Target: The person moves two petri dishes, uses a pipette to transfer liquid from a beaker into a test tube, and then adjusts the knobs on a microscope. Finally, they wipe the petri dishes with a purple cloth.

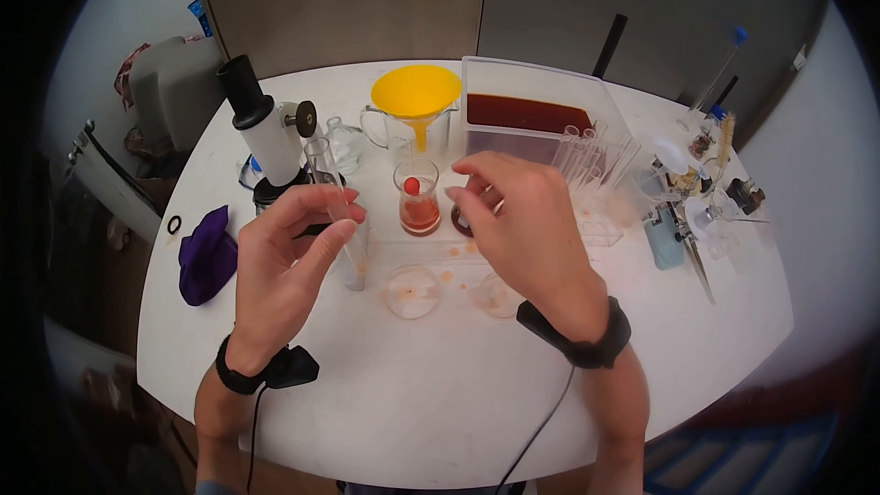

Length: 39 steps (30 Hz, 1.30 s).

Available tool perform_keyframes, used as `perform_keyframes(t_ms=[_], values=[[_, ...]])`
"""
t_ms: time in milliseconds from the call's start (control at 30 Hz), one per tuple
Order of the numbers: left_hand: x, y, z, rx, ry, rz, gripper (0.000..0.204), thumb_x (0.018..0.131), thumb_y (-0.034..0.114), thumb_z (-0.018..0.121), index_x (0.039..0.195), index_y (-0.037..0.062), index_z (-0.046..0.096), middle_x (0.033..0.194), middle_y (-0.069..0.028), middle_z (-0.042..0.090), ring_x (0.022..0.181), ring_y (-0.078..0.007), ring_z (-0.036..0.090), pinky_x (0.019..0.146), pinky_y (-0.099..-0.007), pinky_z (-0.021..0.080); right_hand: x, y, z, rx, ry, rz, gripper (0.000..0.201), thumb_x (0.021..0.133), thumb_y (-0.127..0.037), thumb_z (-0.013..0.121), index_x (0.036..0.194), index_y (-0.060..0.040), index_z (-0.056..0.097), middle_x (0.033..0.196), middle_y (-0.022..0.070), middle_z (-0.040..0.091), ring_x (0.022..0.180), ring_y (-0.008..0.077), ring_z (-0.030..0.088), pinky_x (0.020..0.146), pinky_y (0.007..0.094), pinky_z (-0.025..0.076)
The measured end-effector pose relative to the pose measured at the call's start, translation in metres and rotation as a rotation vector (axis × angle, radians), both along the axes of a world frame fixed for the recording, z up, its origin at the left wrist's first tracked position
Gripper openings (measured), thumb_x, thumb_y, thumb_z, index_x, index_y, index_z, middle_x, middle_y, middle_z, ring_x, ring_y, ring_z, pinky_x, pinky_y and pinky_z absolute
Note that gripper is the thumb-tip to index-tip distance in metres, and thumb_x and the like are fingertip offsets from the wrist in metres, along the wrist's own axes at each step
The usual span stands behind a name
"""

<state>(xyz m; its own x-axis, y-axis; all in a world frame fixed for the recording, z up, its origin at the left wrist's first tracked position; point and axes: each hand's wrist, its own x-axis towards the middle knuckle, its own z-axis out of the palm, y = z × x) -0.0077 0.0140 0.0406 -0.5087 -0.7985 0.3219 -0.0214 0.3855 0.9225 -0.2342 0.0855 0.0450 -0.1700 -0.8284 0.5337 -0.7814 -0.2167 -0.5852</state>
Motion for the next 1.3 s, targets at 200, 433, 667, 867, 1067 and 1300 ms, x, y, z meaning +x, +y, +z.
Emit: perform_keyframes(t_ms=[200, 433, 667, 867, 1067, 1300], values=[[0.000, 0.001, -0.002, -0.027, -0.010, -0.037, 0.020, 0.096, 0.001, 0.068, 0.115, -0.0024, 0.064, 0.116, -0.0129, 0.069, 0.106, -0.0191, 0.070, 0.088, -0.0307, 0.058, -0.016, -0.008, -0.004, -0.110, -0.001, -0.290, 0.018, 0.087, -0.004, 0.072, 0.102, 0.0068, 0.071, 0.088, 0.0203, 0.072, 0.070, 0.0294, 0.071, 0.061, 0.0338, 0.056], [0.000, 0.004, -0.003, -0.008, 0.007, -0.079, 0.015, 0.095, 0.001, 0.069, 0.110, -0.0026, 0.065, 0.114, -0.0131, 0.069, 0.105, -0.0187, 0.070, 0.089, -0.0313, 0.058, -0.026, -0.017, -0.030, -0.002, 0.123, -0.245, 0.015, 0.086, -0.002, 0.072, 0.096, 0.0088, 0.071, 0.082, 0.0240, 0.071, 0.069, 0.0352, 0.069, 0.062, 0.0399, 0.054], [-0.001, 0.004, -0.006, -0.022, -0.014, -0.077, 0.016, 0.095, 0.000, 0.069, 0.110, -0.0027, 0.065, 0.115, -0.0137, 0.068, 0.106, -0.0192, 0.071, 0.089, -0.0322, 0.059, -0.028, -0.019, -0.033, 0.042, 0.000, -0.228, 0.010, 0.085, 0.000, 0.072, 0.086, 0.0091, 0.070, 0.073, 0.0235, 0.069, 0.064, 0.0354, 0.068, 0.061, 0.0382, 0.053], [-0.003, 0.004, -0.008, -0.009, -0.047, -0.086, 0.016, 0.096, 0.001, 0.068, 0.111, -0.0030, 0.065, 0.116, -0.0140, 0.069, 0.106, -0.0193, 0.071, 0.087, -0.0316, 0.060, -0.025, -0.017, -0.031, 0.021, 0.005, -0.221, 0.011, 0.085, -0.001, 0.072, 0.090, 0.0094, 0.070, 0.073, 0.0227, 0.069, 0.065, 0.0333, 0.070, 0.063, 0.0370, 0.055], [-0.004, 0.005, -0.009, -0.014, -0.072, -0.091, 0.016, 0.096, 0.001, 0.068, 0.112, -0.0031, 0.065, 0.116, -0.0141, 0.069, 0.106, -0.0195, 0.071, 0.086, -0.0315, 0.061, -0.025, -0.015, -0.029, 0.058, -0.066, -0.201, 0.014, 0.086, -0.001, 0.070, 0.097, 0.0092, 0.070, 0.075, 0.0199, 0.070, 0.065, 0.0285, 0.070, 0.063, 0.0355, 0.055], [-0.011, 0.007, -0.011, -0.039, -0.079, -0.101, 0.017, 0.096, 0.001, 0.068, 0.112, -0.0033, 0.065, 0.114, -0.0125, 0.070, 0.106, -0.0190, 0.071, 0.086, -0.0317, 0.061, -0.020, 0.009, 0.008, -0.004, -0.211, -0.217, 0.013, 0.090, -0.002, 0.069, 0.099, 0.0078, 0.070, 0.075, 0.0101, 0.070, 0.063, 0.0128, 0.067, 0.058, 0.0259, 0.052]])
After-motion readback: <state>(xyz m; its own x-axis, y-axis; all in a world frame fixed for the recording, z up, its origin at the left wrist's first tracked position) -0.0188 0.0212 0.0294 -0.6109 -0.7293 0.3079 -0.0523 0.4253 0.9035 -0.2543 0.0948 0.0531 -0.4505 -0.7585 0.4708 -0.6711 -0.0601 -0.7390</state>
